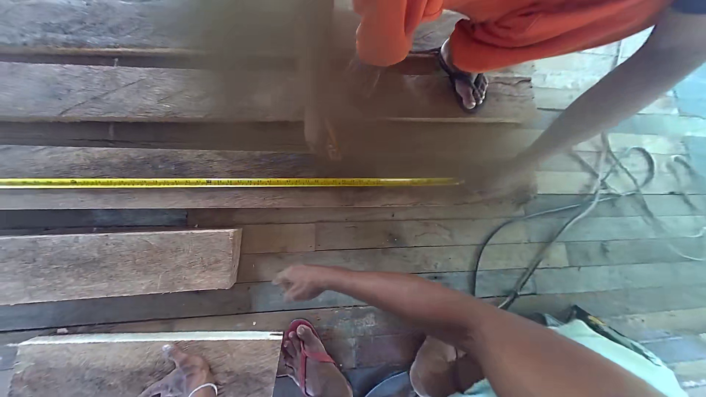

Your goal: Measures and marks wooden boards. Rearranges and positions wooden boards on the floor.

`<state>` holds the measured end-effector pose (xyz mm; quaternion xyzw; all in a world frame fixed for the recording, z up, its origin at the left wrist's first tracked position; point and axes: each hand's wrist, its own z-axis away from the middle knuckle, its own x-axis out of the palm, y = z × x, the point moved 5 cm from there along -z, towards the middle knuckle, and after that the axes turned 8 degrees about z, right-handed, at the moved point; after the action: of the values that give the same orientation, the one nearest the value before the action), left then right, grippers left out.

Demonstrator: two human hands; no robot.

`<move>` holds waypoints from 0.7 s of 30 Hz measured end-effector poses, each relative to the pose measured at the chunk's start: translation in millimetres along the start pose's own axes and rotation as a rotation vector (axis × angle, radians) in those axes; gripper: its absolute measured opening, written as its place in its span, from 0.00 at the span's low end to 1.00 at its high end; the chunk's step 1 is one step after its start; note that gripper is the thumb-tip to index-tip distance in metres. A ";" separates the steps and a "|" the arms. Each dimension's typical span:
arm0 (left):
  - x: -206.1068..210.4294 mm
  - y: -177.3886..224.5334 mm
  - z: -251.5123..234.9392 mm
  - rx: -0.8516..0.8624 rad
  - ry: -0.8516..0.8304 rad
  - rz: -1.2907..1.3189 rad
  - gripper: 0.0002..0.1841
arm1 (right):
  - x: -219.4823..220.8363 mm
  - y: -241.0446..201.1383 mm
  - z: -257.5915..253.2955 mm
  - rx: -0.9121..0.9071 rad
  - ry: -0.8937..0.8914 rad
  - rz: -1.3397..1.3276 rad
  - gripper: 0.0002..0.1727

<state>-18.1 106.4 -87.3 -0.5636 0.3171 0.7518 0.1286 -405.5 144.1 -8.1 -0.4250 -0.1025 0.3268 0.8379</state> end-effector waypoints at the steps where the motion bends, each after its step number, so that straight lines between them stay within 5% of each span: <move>1: -1.6 -0.4 -0.1 -0.004 0.003 -0.011 0.64 | -0.3 13.0 12.6 0.026 -0.020 0.032 0.27; 9: -9.8 4.6 2.1 -0.044 -0.019 -0.023 0.64 | -85.5 98.6 140.3 0.309 0.008 0.536 0.28; 12: -13.6 5.0 -1.6 -0.044 -0.079 0.010 0.71 | -121.3 131.9 188.0 0.366 0.092 0.724 0.28; 17: -8.4 21.5 -3.4 -0.026 -0.316 0.111 0.70 | -141.3 205.1 252.4 0.360 0.602 0.123 0.20; 21: -16.0 19.9 -1.1 -0.024 -0.241 0.168 0.74 | -125.4 237.0 273.1 0.474 0.641 0.012 0.19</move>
<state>-22.9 93.1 -65.9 -0.4422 0.3365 0.8259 0.0957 -733.4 341.5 -10.8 -0.3008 0.2452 0.1972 0.9003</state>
